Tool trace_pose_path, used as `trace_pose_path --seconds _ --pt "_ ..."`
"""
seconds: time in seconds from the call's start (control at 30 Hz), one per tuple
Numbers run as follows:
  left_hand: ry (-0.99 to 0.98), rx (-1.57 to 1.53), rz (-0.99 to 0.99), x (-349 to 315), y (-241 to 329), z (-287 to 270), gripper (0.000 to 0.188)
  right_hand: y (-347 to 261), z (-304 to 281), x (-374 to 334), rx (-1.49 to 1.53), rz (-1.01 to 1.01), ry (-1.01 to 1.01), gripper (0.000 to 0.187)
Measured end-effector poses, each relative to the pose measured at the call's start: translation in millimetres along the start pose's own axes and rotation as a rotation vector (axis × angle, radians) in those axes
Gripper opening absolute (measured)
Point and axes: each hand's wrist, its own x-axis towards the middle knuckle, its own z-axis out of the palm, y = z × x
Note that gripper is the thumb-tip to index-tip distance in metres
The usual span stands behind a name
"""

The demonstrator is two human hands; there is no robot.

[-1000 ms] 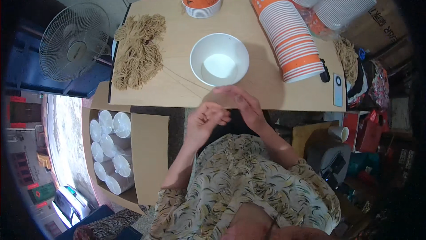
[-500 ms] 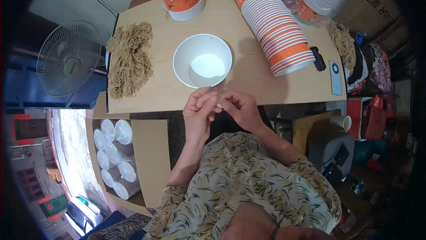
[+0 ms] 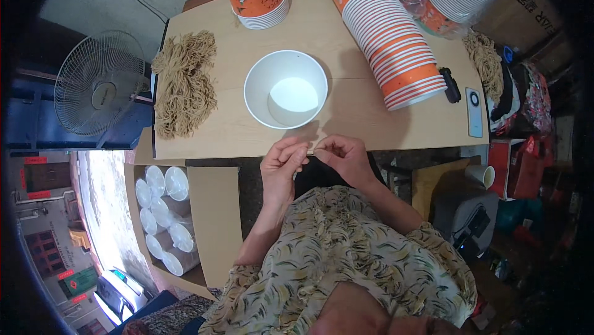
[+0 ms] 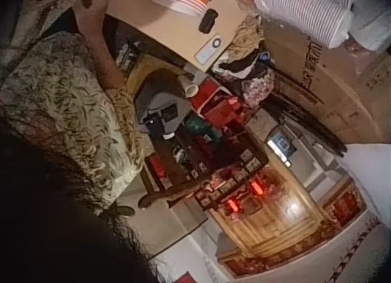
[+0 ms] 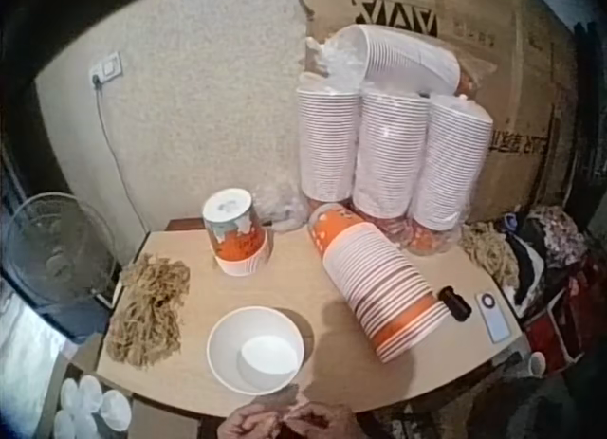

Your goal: Attaching strings to paper bowls in a workshop environment.

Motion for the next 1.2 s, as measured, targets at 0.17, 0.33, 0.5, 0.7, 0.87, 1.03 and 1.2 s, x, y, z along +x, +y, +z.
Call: trace_pose_path --seconds 0.17,0.33,0.5,0.7,0.87,1.03,1.2 --pt "-0.002 0.118 0.086 1 16 -3 0.025 -17 0 0 0.101 -0.041 0.109 0.007" --pt "0.022 1.043 0.627 20 64 -22 0.038 -42 -20 14 -0.176 -0.098 0.105 0.011" --pt "-0.133 1.281 0.809 50 64 -41 0.037 -75 -18 26 -0.417 -0.139 -0.014 0.009" --pt "-0.134 1.298 0.862 25 30 -41 0.034 -71 -14 31 -0.68 -0.349 -0.062 0.008" --pt "-0.085 1.354 0.929 12 14 -38 0.033 -62 -9 31 -0.788 -0.476 -0.076 0.008" --pt "-0.07 1.321 0.897 8 7 -44 0.031 -53 1 33 -0.765 -0.409 -0.111 0.011" --pt "0.045 1.372 0.918 7 21 -51 0.027 -51 1 28 -0.849 -0.432 -0.084 0.01"
